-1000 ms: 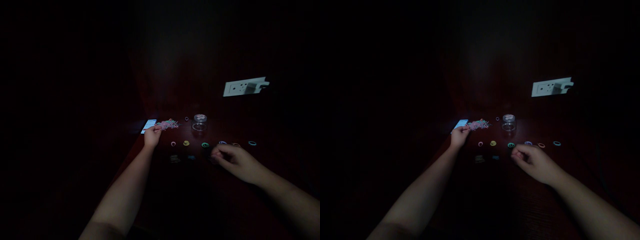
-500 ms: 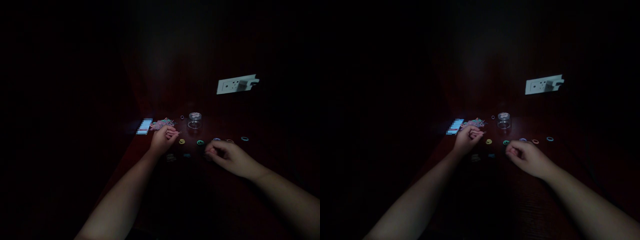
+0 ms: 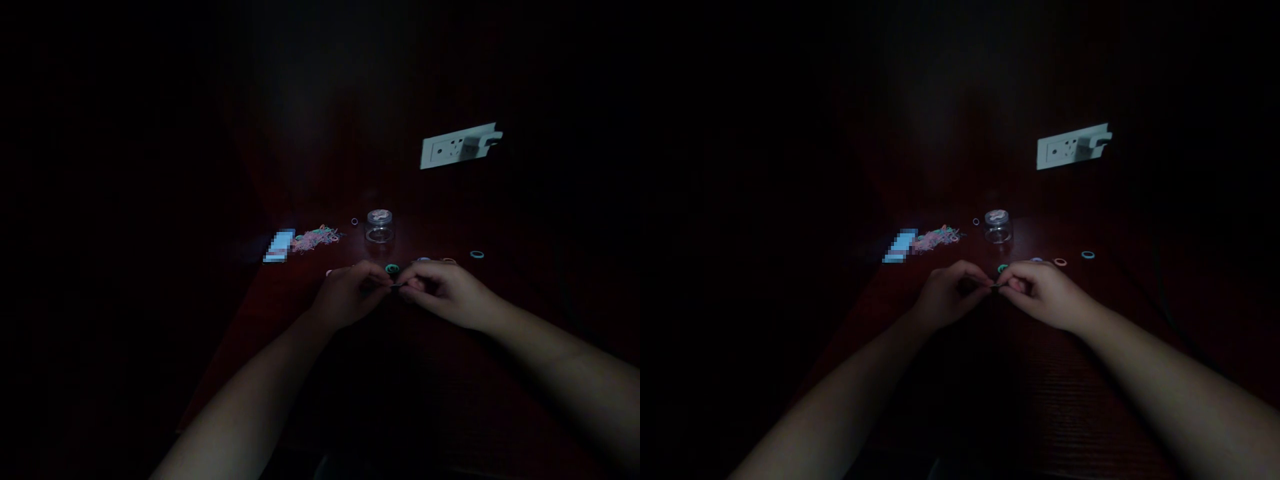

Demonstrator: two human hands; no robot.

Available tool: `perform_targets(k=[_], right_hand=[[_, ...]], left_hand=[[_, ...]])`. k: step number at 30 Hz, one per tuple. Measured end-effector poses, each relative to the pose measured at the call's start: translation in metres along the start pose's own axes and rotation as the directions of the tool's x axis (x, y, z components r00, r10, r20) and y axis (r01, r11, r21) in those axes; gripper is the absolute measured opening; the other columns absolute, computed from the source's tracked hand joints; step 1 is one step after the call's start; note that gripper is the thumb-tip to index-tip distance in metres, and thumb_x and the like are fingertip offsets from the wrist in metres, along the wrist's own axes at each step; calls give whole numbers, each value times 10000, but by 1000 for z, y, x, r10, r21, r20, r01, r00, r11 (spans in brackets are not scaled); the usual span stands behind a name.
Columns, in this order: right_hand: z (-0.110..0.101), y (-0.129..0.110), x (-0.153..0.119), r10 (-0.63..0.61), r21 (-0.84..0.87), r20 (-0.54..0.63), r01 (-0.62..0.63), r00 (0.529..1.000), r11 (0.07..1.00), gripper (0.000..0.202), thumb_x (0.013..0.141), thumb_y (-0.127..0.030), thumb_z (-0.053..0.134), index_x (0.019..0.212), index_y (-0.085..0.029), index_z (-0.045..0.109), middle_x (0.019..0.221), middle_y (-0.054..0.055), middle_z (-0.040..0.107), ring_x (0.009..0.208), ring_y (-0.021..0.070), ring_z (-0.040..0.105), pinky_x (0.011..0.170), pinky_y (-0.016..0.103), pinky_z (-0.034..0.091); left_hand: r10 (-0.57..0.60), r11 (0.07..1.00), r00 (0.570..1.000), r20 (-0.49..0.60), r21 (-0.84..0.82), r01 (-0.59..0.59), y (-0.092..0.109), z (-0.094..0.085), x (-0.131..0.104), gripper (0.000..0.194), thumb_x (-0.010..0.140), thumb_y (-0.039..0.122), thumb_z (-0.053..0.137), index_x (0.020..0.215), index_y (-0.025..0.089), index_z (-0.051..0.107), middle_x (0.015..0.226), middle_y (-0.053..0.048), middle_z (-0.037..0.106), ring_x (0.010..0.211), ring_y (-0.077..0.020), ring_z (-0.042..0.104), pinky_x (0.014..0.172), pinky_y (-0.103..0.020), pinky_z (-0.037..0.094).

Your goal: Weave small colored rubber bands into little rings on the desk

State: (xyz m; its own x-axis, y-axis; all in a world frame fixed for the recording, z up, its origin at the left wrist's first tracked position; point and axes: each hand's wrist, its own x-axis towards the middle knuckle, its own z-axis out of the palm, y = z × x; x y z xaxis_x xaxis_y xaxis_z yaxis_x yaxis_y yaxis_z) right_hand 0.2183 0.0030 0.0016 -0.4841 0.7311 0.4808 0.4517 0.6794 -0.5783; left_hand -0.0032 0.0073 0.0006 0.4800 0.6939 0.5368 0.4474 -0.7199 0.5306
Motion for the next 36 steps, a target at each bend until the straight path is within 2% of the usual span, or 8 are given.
perform_targets(k=[9, 22, 32, 36], right_hand=[[-2, 3, 0, 12, 8, 26, -12, 1000, 1000, 171, 875, -311, 607, 825, -169, 687, 652, 13, 610, 585, 131, 538, 566, 267, 426], [-3, 2, 0, 4, 3, 40, -5, 999, 1000, 164, 882, -297, 598, 846, -170, 696, 669, 23, 637, 599, 139, 559, 564, 263, 434], [-3, 1, -1, 2, 19, 47, -3, 999, 1000, 174, 909, -278, 562, 882, -174, 698, 740, 43, 682, 647, 152, 597, 574, 261, 435], [-3, 0, 0, -12, 11, 41, 12, 999, 1000, 173, 904, -270, 566, 869, -167, 699, 704, 36, 661, 623, 145, 579, 567, 262, 433]], left_hand=[[45, 998, 998, 42, -34, -43, 2, 2, 1, 158, 851, 205, 666, 1000, 219, 616, 950, 15, 755, 865, -117, 716, 769, -250, 573], [60, 998, 998, 21, -22, -59, 4, 2, 1, 167, 843, 206, 666, 1003, 222, 621, 947, -1, 751, 865, -139, 711, 776, -276, 565], [106, 993, 994, -19, 58, -104, 4, 2, 3, 143, 823, 199, 679, 954, 228, 630, 872, 16, 725, 829, -139, 666, 766, -287, 516], [143, 986, 990, -24, 90, -140, 4, 2, 3, 126, 827, 199, 674, 940, 231, 629, 870, 16, 718, 839, -149, 646, 753, -292, 495]])
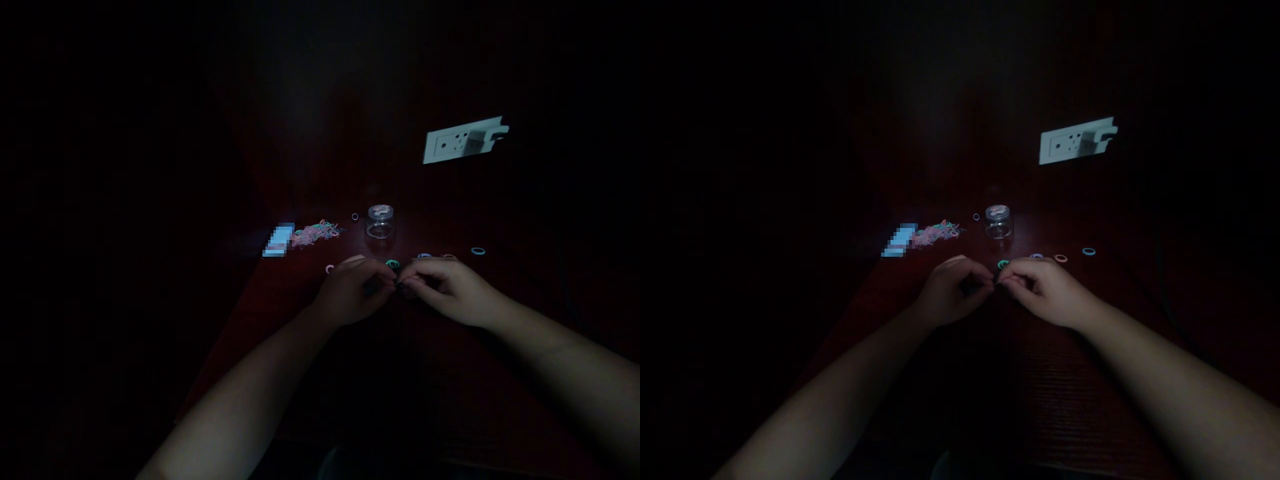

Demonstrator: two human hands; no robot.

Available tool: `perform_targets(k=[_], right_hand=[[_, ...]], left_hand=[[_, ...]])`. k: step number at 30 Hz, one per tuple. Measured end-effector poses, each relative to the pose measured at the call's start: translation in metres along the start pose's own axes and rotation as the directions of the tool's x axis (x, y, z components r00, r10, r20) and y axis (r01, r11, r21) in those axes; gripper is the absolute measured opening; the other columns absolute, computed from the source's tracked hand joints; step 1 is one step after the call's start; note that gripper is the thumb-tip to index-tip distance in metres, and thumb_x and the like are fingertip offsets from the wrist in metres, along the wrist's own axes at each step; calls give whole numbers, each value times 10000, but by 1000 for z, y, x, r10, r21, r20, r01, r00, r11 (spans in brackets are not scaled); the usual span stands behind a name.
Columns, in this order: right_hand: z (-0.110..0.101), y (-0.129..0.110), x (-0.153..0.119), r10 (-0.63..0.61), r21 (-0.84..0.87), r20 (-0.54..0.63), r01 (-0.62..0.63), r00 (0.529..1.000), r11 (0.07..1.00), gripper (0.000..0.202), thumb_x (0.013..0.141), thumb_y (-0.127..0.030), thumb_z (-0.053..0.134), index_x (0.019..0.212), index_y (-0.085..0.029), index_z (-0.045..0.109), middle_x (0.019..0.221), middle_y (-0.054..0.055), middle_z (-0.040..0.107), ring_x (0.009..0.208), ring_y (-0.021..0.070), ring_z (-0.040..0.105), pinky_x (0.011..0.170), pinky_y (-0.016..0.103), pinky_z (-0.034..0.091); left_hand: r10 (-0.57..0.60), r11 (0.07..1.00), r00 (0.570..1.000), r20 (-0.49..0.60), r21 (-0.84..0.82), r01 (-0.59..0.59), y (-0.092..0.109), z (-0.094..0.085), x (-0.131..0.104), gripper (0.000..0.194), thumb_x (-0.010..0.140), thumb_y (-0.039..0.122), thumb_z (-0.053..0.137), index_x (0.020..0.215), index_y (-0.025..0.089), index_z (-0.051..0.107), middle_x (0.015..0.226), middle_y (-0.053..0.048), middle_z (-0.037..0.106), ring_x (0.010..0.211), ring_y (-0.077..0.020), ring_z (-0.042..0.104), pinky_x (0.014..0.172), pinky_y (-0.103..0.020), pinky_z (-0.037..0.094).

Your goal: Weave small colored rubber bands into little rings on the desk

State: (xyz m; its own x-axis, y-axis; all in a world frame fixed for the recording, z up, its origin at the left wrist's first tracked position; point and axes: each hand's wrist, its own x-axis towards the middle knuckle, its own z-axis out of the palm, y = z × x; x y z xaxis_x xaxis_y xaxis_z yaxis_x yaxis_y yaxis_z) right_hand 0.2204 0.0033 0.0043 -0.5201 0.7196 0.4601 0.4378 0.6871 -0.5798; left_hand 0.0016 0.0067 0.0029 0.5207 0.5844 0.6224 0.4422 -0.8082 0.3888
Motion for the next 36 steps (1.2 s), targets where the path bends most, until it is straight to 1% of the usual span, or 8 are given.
perform_targets(k=[4, 11, 16, 23, 26, 29, 32, 36], right_hand=[[0, 0, 0, -26, 10, -4, 26, 1000, 1000, 165, 892, -276, 585, 844, -165, 698, 651, 17, 609, 576, 127, 535, 544, 258, 418], [2, 0, -1, 22, 12, -51, -21, 998, 1000, 151, 859, -309, 622, 890, -178, 692, 657, 7, 605, 583, 124, 530, 540, 249, 423], [2, 0, 0, 6, 0, -47, -6, 999, 1000, 134, 855, -298, 626, 889, -183, 686, 629, -16, 550, 561, 111, 498, 528, 236, 403], [1, -1, 0, -33, -12, -19, 32, 999, 999, 134, 877, -267, 609, 804, -183, 684, 653, -3, 550, 587, 117, 513, 554, 251, 401], [1, -1, 0, -14, -13, -30, 13, 999, 1000, 123, 871, -271, 616, 826, -178, 683, 646, -6, 551, 580, 118, 512, 552, 251, 408], [1, -1, -1, 6, -12, -37, -6, 999, 1000, 125, 861, -282, 628, 868, -171, 686, 646, -2, 568, 578, 122, 519, 546, 252, 414], [1, -1, -2, -4, -4, -35, 4, 999, 1000, 132, 862, -282, 627, 893, -169, 688, 647, -3, 570, 575, 119, 517, 541, 249, 410], [1, -2, -1, -17, -11, -31, 17, 999, 1000, 122, 869, -261, 611, 887, -168, 688, 645, -7, 558, 576, 117, 508, 542, 246, 403]], left_hand=[[20, 1000, 1000, -2, 17, -19, 0, -1, 0, 124, 829, 206, 673, 940, 231, 625, 855, 15, 711, 835, -155, 633, 745, -296, 486], [49, 999, 999, 17, 24, -49, 0, -2, 1, 102, 839, 211, 664, 930, 224, 618, 850, 18, 704, 818, -138, 623, 769, -293, 489], [55, 998, 998, 10, -2, -55, 0, 0, 0, 109, 830, 201, 667, 925, 225, 619, 865, 14, 708, 830, -145, 628, 781, -298, 495], [35, 999, 999, 40, -19, -34, 0, 0, 0, 103, 842, 199, 656, 935, 236, 633, 883, 18, 725, 850, -148, 645, 803, -307, 499], [44, 999, 998, 50, -25, -42, 0, -1, 0, 96, 850, 207, 645, 941, 236, 639, 893, 11, 729, 854, -147, 651, 804, -311, 501], [22, 1000, 999, 48, -12, -22, -2, -3, -1, 114, 841, 206, 655, 951, 237, 644, 899, 9, 732, 850, -150, 651, 770, -304, 498], [-1, 1000, 999, 35, 2, 1, -3, -3, -2, 118, 837, 211, 664, 950, 241, 646, 895, 16, 730, 845, -150, 646, 755, -298, 493], [-3, 1000, 998, 57, 1, 3, -3, -2, -2, 110, 841, 210, 659, 947, 239, 650, 920, 20, 730, 859, -152, 640, 756, -298, 489]])
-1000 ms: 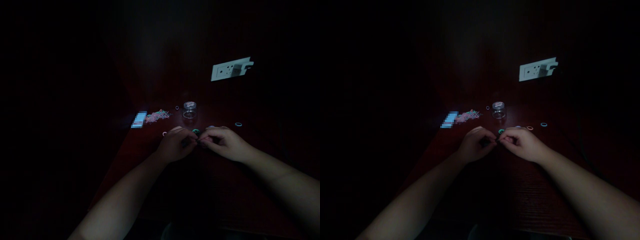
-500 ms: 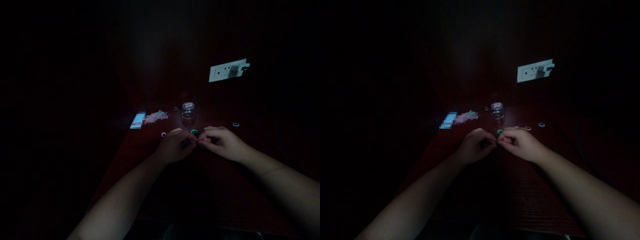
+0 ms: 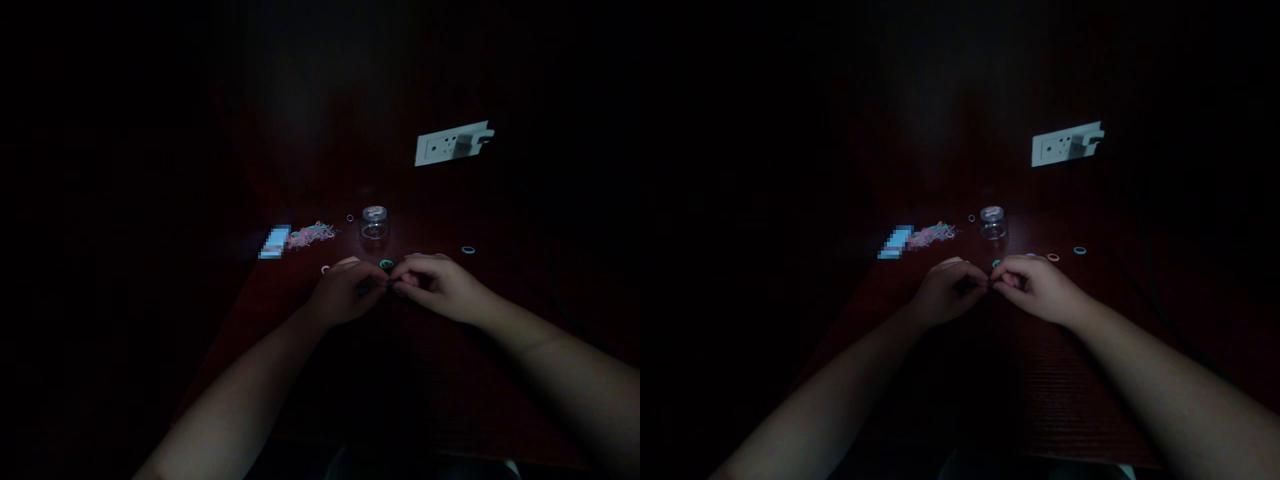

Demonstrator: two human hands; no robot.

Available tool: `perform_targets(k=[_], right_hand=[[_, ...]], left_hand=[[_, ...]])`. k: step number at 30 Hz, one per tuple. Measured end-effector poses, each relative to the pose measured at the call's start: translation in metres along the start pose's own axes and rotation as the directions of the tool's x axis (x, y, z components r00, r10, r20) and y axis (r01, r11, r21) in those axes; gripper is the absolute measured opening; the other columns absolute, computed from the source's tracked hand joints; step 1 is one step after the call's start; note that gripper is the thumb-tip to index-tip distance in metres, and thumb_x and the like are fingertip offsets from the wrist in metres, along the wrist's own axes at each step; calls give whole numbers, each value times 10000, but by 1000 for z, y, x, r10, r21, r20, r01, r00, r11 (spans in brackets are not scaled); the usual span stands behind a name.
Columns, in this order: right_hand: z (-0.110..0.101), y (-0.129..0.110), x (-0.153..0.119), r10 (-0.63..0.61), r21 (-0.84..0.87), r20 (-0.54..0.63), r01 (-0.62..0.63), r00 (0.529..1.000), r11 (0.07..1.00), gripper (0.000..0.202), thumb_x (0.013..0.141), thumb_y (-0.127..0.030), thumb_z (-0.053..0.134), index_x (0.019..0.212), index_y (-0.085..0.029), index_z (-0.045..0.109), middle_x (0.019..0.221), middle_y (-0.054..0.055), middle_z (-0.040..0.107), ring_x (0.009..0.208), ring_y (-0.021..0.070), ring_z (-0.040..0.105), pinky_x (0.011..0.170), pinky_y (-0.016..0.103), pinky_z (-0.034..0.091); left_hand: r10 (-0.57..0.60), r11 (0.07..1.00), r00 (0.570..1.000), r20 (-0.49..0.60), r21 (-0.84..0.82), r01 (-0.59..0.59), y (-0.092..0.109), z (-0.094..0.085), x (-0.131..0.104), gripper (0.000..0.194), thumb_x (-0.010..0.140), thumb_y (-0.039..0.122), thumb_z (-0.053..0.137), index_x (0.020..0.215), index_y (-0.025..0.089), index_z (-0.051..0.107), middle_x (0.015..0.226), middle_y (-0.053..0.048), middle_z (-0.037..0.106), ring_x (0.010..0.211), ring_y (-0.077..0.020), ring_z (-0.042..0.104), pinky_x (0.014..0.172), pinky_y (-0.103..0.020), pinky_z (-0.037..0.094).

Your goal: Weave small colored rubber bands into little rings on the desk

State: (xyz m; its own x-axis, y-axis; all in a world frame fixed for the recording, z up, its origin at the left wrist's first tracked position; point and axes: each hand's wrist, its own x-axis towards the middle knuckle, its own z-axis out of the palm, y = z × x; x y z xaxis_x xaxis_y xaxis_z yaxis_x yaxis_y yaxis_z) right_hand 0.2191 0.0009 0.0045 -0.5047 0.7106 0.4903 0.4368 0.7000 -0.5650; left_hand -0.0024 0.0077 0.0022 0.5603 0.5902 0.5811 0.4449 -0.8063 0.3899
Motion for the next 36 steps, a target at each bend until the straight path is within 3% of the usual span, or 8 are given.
perform_targets(k=[10, 20, 36], right_hand=[[0, 2, -1, -6, -6, 62, 6, 998, 1000, 108, 878, -240, 594, 895, -181, 683, 671, -1, 550, 601, 123, 515, 545, 237, 417], [0, 5, 1, -35, -15, 33, 35, 999, 999, 98, 858, -234, 629, 908, -187, 699, 678, -5, 560, 597, 118, 524, 554, 241, 411], [-1, 2, 2, -29, 5, 12, 29, 1000, 1000, 102, 867, -239, 621, 838, -175, 695, 670, -1, 560, 582, 116, 522, 544, 248, 409]], left_hand=[[-22, 1000, 1000, -5, 16, 22, 1, 0, 0, 128, 842, 203, 648, 965, 237, 658, 920, 5, 726, 863, -160, 640, 743, -295, 488], [2, 1000, 999, -55, 10, -1, 0, 0, -1, 137, 835, 197, 659, 968, 224, 655, 896, 7, 720, 845, -143, 642, 740, -278, 499], [19, 1000, 999, -44, -13, -20, 0, 3, 0, 134, 835, 198, 654, 967, 219, 651, 892, 10, 731, 840, -136, 651, 762, -288, 513]])
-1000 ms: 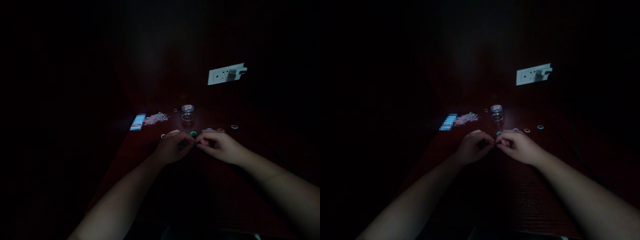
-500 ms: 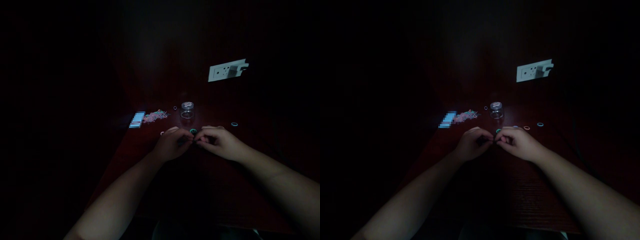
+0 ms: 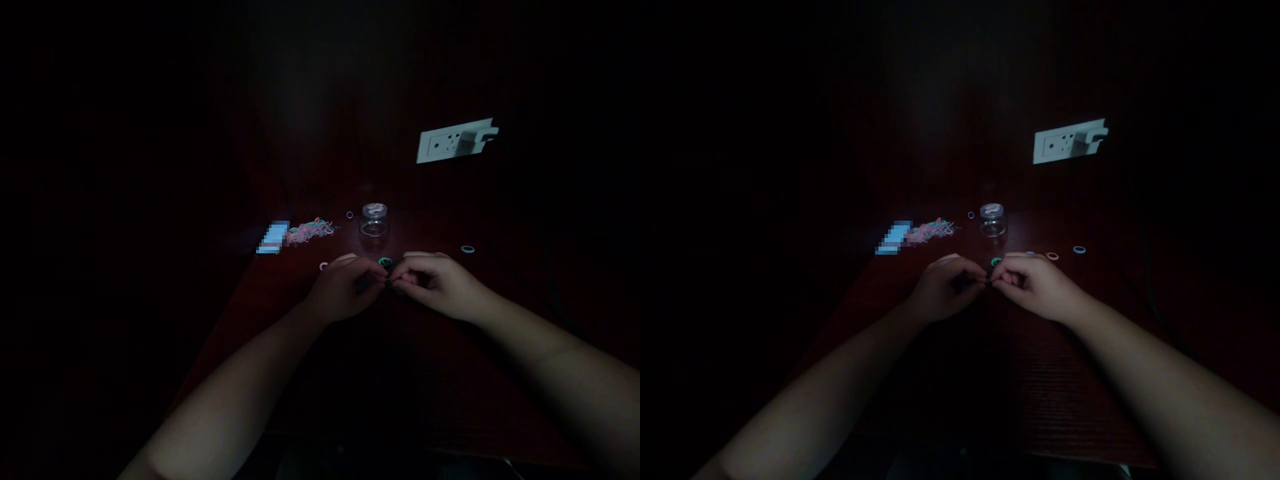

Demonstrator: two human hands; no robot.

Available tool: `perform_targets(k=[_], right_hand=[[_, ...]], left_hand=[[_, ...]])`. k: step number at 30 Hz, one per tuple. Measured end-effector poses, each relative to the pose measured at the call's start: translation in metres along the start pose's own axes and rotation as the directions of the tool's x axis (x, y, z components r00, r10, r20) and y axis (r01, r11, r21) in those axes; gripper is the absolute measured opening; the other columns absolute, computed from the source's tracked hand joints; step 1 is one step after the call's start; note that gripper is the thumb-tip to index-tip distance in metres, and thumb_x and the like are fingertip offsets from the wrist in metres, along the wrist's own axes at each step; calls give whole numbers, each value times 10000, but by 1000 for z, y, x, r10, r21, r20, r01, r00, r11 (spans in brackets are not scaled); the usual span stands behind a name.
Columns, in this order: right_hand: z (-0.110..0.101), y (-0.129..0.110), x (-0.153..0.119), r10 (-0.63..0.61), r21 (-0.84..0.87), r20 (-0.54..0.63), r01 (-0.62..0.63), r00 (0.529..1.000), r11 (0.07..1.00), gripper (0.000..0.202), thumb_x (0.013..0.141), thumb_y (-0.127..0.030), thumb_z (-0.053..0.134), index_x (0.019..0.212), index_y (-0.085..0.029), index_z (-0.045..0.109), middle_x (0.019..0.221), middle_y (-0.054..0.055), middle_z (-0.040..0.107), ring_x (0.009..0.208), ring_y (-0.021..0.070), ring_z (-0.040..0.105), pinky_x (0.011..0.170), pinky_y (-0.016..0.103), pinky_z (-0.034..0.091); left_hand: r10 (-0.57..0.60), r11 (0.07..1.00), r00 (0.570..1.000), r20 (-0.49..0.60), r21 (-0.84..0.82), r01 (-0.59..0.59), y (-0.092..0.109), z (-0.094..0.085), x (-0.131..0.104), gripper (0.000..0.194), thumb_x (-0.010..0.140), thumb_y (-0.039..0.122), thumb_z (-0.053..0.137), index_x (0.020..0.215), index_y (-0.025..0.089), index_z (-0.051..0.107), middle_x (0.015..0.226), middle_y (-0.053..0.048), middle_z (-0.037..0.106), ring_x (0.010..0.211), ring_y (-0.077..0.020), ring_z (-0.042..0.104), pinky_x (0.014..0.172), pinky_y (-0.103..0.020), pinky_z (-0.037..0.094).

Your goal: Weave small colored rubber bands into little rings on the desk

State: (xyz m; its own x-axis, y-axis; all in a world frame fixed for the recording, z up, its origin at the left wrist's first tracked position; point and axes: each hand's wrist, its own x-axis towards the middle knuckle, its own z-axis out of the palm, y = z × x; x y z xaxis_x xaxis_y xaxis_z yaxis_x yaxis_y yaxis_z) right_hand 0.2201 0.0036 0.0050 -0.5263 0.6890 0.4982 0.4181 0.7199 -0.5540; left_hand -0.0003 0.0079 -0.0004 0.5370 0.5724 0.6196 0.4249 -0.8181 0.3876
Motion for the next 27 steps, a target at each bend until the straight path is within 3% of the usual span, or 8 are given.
perform_targets(k=[16, 27], right_hand=[[-1, 2, -2, 11, 9, 22, -12, 1000, 1000, 125, 885, -263, 610, 847, -175, 691, 680, 3, 573, 597, 123, 527, 560, 251, 412], [-1, 2, -2, 4, -26, 34, -3, 999, 1000, 121, 876, -249, 601, 826, -176, 684, 648, 0, 573, 589, 128, 527, 561, 257, 417]], left_hand=[[-33, 999, 999, 5, 39, 33, 0, -1, -1, 112, 875, 250, 614, 972, 212, 655, 890, -5, 727, 825, -140, 645, 734, -288, 504], [-25, 1000, 997, 71, 14, 24, 1, -3, 3, 88, 888, 276, 603, 918, 213, 658, 825, 4, 716, 772, -139, 628, 780, -317, 482]])
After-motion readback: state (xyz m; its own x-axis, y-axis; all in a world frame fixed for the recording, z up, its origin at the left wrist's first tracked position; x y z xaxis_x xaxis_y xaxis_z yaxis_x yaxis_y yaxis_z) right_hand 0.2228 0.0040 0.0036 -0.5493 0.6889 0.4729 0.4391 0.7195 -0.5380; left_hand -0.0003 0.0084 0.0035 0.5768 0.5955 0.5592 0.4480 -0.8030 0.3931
